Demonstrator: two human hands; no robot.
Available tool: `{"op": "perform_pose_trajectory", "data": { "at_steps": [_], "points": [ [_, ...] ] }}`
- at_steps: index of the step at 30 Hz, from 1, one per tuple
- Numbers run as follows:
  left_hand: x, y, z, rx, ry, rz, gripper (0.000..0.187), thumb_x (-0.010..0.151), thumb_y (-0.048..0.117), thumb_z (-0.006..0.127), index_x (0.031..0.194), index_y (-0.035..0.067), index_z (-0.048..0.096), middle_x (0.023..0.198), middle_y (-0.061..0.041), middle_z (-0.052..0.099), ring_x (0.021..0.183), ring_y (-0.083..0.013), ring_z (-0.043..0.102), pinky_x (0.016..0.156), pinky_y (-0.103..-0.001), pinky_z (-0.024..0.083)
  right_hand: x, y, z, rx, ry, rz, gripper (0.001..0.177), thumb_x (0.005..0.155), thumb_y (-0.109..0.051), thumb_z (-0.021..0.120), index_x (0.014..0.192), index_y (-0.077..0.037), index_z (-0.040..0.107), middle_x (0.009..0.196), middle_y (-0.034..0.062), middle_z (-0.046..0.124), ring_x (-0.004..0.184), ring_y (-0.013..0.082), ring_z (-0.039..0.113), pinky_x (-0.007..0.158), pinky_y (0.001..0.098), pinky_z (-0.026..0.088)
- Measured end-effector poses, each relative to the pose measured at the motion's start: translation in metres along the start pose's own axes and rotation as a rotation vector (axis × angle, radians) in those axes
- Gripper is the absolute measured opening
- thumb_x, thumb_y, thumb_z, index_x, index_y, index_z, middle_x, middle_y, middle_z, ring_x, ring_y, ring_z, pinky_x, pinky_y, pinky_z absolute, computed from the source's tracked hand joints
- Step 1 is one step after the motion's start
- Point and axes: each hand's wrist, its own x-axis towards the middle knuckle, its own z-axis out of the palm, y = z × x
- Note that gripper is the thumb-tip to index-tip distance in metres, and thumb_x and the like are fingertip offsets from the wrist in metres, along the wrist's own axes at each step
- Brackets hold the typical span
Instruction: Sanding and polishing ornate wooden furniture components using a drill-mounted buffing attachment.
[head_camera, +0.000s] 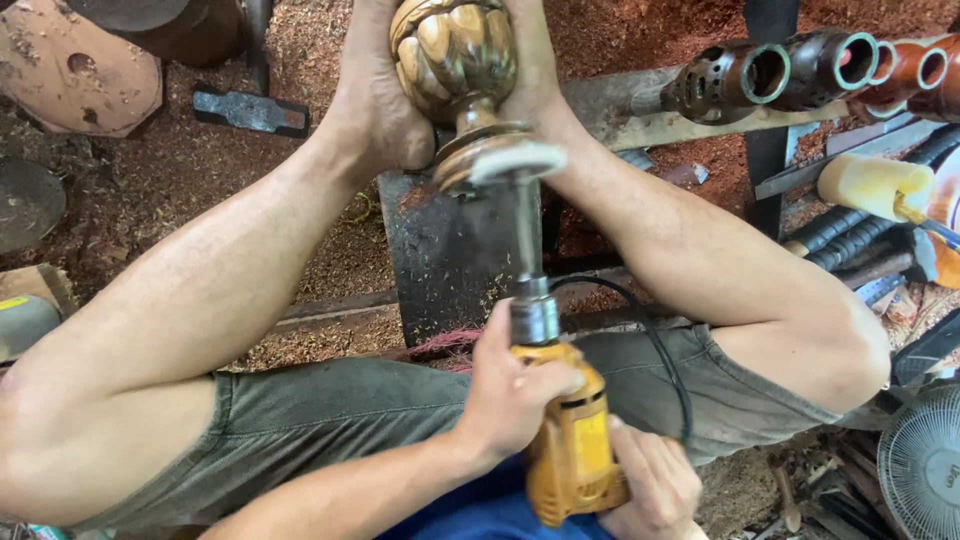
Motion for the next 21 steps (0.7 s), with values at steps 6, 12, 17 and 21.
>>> {"op": "perform_pose_trajectory", "data": {
  "at_steps": [6,12,17,21],
  "points": [
    [-0.037,0.036,-0.041,-0.043,-0.003,0.165,0.065,0.074,-0.002,0.071,0.132,0.003,0.042,0.102,-0.014,0.071,0.094,-0.0239,0.073,0.088,-0.04,0.062,0.091,-0.012,-0.037,0.302,-0.282,-0.079,0.07,0.063,-0.022,0.081,0.127,-0.003,0.059,0.12,0.0176,0.067,0.109,0.0353,0.065,0.092,0.0453,0.052],
    [-0.05,0.072,-0.097,0.009,0.183,0.377,0.074,0.072,-0.004,0.064,0.142,-0.001,0.038,0.104,-0.025,0.071,0.1,-0.0359,0.074,0.093,-0.047,0.061,0.228,-0.035,0.02,-0.087,-0.104,-0.195,0.065,0.085,-0.026,0.079,0.142,-0.005,0.057,0.143,0.0214,0.054,0.128,0.0392,0.055,0.107,0.0498,0.043],
    [-0.053,0.064,-0.118,-0.075,0.347,0.367,0.074,0.071,-0.001,0.06,0.141,-0.002,0.037,0.099,-0.027,0.069,0.095,-0.0384,0.073,0.087,-0.048,0.061,0.297,-0.008,0.123,-0.67,-0.013,-0.479,0.044,0.083,-0.021,0.063,0.121,0.001,0.068,0.128,0.0239,0.059,0.123,0.0405,0.055,0.108,0.052,0.038],
    [-0.047,0.049,-0.129,-0.067,0.367,0.361,0.075,0.069,0.0,0.061,0.141,-0.003,0.039,0.097,-0.025,0.071,0.092,-0.0362,0.074,0.086,-0.046,0.06,0.31,0.021,0.1,0.002,-0.233,-0.313,0.017,0.084,-0.004,0.069,0.1,-0.01,0.071,0.11,0.0109,0.064,0.114,0.0333,0.058,0.099,0.0474,0.042]
  ]
}}
